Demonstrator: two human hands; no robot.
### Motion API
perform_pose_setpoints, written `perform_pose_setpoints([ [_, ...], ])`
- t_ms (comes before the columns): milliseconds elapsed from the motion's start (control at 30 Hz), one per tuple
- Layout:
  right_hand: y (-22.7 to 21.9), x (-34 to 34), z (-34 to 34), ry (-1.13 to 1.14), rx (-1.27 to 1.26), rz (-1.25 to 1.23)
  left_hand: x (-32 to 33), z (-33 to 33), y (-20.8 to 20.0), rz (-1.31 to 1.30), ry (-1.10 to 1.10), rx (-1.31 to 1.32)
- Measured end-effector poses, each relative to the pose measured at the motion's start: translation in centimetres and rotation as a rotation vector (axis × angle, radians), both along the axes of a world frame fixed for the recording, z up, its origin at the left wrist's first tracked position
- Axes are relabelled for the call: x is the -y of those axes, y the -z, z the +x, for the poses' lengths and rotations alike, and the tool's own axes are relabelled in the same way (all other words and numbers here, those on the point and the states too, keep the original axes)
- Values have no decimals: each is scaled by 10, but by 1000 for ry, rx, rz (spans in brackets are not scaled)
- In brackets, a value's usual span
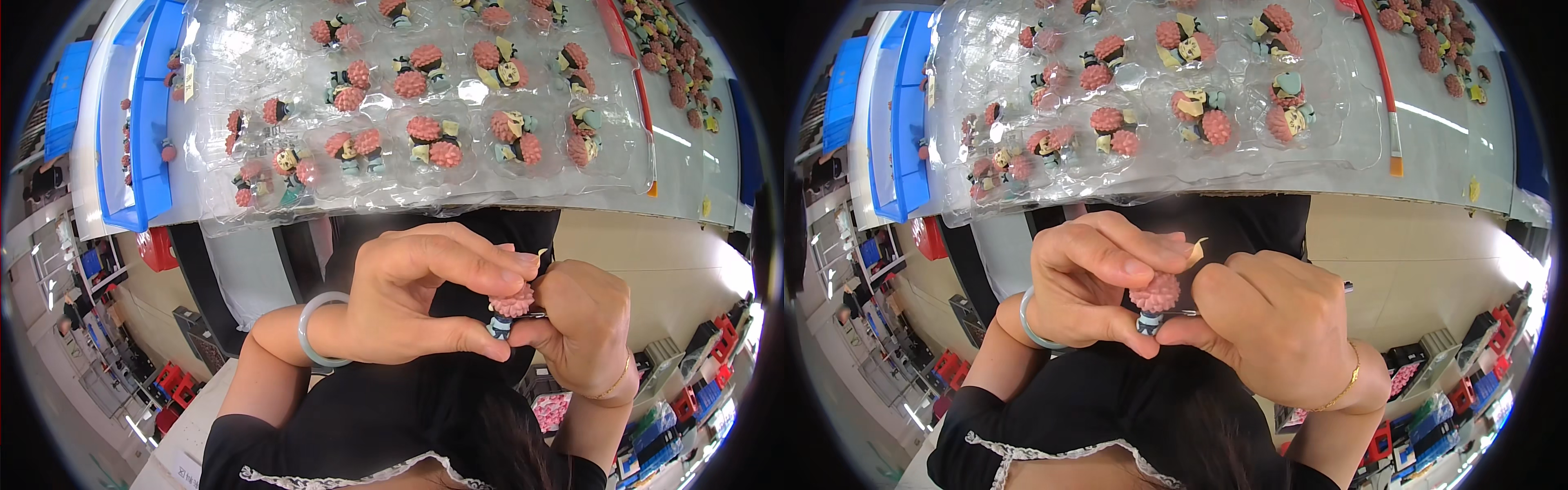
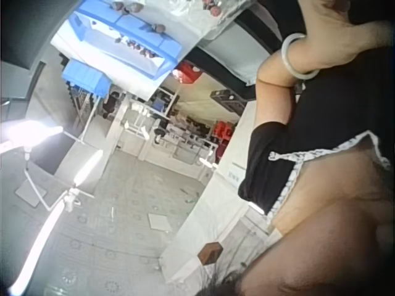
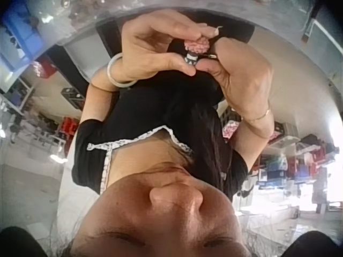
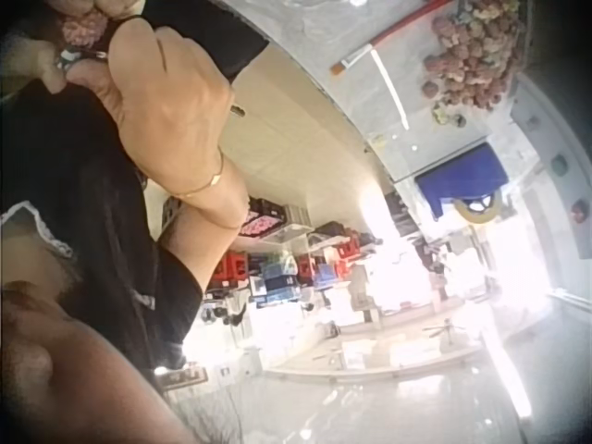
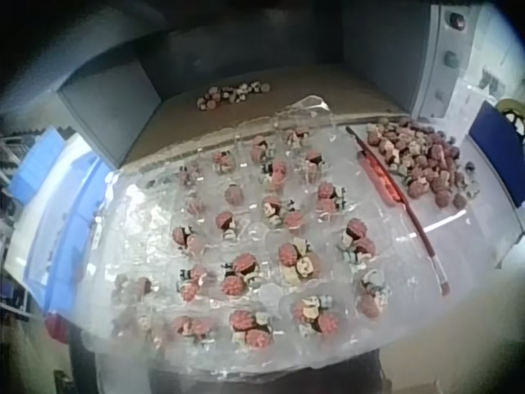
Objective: The recorder is painting and assembling small decorative figurines at a studio workbench.
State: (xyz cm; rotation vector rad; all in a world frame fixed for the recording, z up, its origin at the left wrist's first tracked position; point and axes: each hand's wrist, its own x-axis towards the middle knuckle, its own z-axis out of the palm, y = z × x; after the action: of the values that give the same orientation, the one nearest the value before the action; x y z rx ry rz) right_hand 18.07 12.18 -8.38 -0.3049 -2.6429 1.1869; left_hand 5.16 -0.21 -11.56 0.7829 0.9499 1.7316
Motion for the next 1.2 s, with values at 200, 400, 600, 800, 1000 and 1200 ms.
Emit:
perform_pose_setpoints([
  [200, -2, -1, -1, -20, 32, 10, 0, -1, -2, -41, 7, -40],
  [400, -3, -1, -2, -27, 66, 9, 1, -3, -2, -91, 17, -67],
  [600, 5, -2, -2, -55, 0, -81, 1, -4, -2, -77, 45, -88],
  [800, 5, -4, 0, -92, -74, -49, 1, 3, 6, 24, -13, 6],
  [1000, -6, -52, 4, 825, 64, 285, -2, 8, 9, 31, -45, 74],
  [1200, 13, -94, -8, 741, 438, 223, -1, 6, 14, 11, -98, -57],
])
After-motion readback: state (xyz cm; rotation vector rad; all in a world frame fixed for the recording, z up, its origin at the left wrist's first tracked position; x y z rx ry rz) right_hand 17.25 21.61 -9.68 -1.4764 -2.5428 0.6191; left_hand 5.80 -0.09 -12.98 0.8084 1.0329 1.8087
